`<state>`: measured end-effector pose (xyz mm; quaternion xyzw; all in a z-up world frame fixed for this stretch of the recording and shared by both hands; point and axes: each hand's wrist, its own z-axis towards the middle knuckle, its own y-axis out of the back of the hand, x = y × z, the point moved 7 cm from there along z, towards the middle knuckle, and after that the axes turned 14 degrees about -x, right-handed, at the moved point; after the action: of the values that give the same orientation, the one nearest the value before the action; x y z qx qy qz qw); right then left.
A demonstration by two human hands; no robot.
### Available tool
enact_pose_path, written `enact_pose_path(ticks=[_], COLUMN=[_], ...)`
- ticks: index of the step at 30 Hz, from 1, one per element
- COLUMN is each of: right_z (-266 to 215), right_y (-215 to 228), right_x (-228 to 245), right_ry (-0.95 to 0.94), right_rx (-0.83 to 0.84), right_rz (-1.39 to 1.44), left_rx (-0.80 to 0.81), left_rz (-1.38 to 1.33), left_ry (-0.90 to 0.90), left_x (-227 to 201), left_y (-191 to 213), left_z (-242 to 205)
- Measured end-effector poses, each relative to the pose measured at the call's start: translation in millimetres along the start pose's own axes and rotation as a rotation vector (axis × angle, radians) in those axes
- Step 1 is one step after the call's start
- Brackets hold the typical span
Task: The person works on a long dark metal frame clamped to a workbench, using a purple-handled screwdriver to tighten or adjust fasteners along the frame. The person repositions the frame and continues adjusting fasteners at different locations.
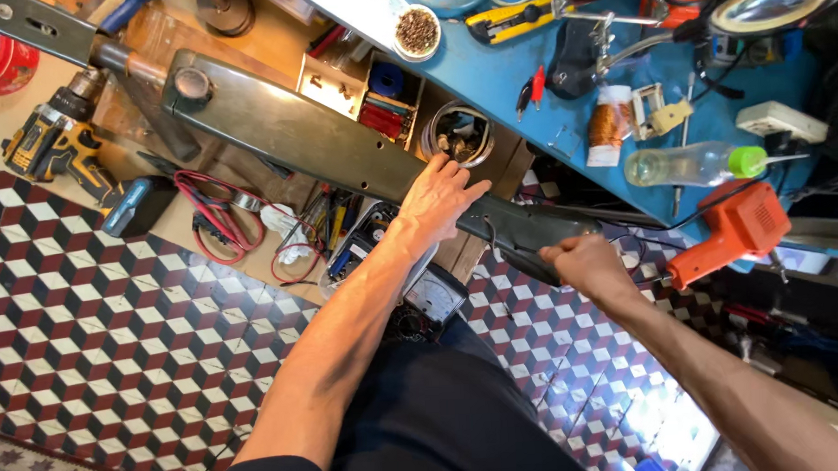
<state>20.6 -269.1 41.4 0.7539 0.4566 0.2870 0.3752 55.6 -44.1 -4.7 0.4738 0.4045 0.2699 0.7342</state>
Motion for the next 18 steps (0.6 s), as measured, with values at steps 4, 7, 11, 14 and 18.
enact_pose_path(ticks=[4, 7, 11, 14, 18], right_z=[-37.2, -54.9, -31.7, 3.5, 4.3], right_y=[8.3, 2.9, -3.8, -7.8, -19.6], right_x=[38.3, 40.3, 33.5, 12.9, -14.2], right_ry=[0.868, 1.216, 0.987, 0.332, -0.275], right_rx=[-0.276, -0.276, -0.134, 0.008, 0.162], right_rz=[-0.609, -0.653, -0.512, -0.259, 0.202], left_rx=[0.025, 0.011, 0.028, 0.048, 0.079], left_rz=[-0.036, -0.023, -0.044, -0.052, -0.042], left_ry=[0.017, 0.033, 0.024, 0.023, 0.02], left_x=[7.8, 10.3, 9.0, 14.4, 13.7], left_y=[12.8, 17.1, 12.5, 6.7, -0.7], left_z=[-1.6, -5.4, -4.6, -4.2, -4.9])
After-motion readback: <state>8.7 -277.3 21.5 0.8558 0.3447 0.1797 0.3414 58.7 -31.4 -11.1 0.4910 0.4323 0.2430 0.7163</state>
